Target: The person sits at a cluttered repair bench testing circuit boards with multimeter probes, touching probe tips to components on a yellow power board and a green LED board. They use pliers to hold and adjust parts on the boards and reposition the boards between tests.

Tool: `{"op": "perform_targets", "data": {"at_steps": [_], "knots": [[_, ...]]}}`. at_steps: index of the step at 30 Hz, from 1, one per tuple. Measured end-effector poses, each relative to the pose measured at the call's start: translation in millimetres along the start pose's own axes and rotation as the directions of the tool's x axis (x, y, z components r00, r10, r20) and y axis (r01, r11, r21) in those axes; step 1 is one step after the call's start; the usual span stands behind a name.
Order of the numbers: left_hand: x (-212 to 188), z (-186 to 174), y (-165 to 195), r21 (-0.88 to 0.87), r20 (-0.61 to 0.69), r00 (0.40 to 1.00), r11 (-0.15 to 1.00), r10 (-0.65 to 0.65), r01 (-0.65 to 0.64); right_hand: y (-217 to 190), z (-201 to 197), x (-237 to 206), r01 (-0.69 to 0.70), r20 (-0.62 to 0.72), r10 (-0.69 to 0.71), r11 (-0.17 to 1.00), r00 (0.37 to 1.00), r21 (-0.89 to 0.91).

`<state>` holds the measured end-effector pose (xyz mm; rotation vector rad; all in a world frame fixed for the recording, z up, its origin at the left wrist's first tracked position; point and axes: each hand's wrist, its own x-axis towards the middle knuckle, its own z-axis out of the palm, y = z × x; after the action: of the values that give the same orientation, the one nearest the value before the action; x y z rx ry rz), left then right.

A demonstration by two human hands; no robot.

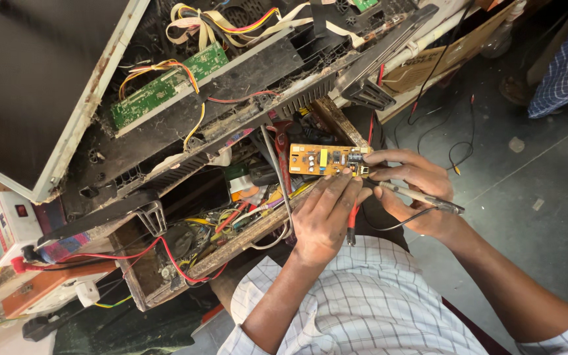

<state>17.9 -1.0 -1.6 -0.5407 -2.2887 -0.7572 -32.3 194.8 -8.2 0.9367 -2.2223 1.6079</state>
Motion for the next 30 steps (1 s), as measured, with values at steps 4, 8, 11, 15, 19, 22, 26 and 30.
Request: {"op": "perform_targets", "data": {"at_steps": [4, 8, 11, 15, 19, 22, 26, 30], "knots": [[1, -1, 0, 0.0, -0.003, 1.0, 1.0, 0.01, -0.01, 3, -5, -2, 0.033, 0.039, -0.033, 0.999, 0.999, -0.019], [2, 3, 1, 0.004, -0.05, 0.999, 1.0, 0.022, -0.022, 9, -9, -8, 0.019, -0.036, -0.019, 1.0, 0.999, 0.002], [1, 3, 1, 0.009, -0.06, 0.998, 1.0, 0.023, -0.022, 14, -5, -9, -0.004, -0.137, 0.007, 1.0, 0.991, 0.022], [2, 2, 0, 0.005, -0.063, 0.998, 1.0, 0.029, -0.029, 15, 3, 2, 0.093, -0.109, -0.103, 0.991, 0.989, -0.094], [3, -1, -1, -0.017, -0.032, 0.999, 0.999, 0.027, -0.028, 6, 9, 10, 0.074, 0.005, -0.074, 0.984, 0.997, -0.162], [3, -1, 0, -0.027, -0.05, 0.999, 0.999, 0.02, -0.022, 3, 11, 14, 0.119, -0.02, -0.125, 0.973, 0.992, -0.196], [1, -1, 0, -0.115, -0.057, 0.998, 0.993, -0.016, 0.009, 5, 10, 13, 0.112, -0.022, -0.116, 0.982, 0.993, -0.152], [-7, -6, -4, -0.217, -0.088, 0.991, 0.973, -0.103, 0.081, 12, 3, 11, 0.092, -0.038, -0.093, 0.995, 0.995, -0.037]]}}
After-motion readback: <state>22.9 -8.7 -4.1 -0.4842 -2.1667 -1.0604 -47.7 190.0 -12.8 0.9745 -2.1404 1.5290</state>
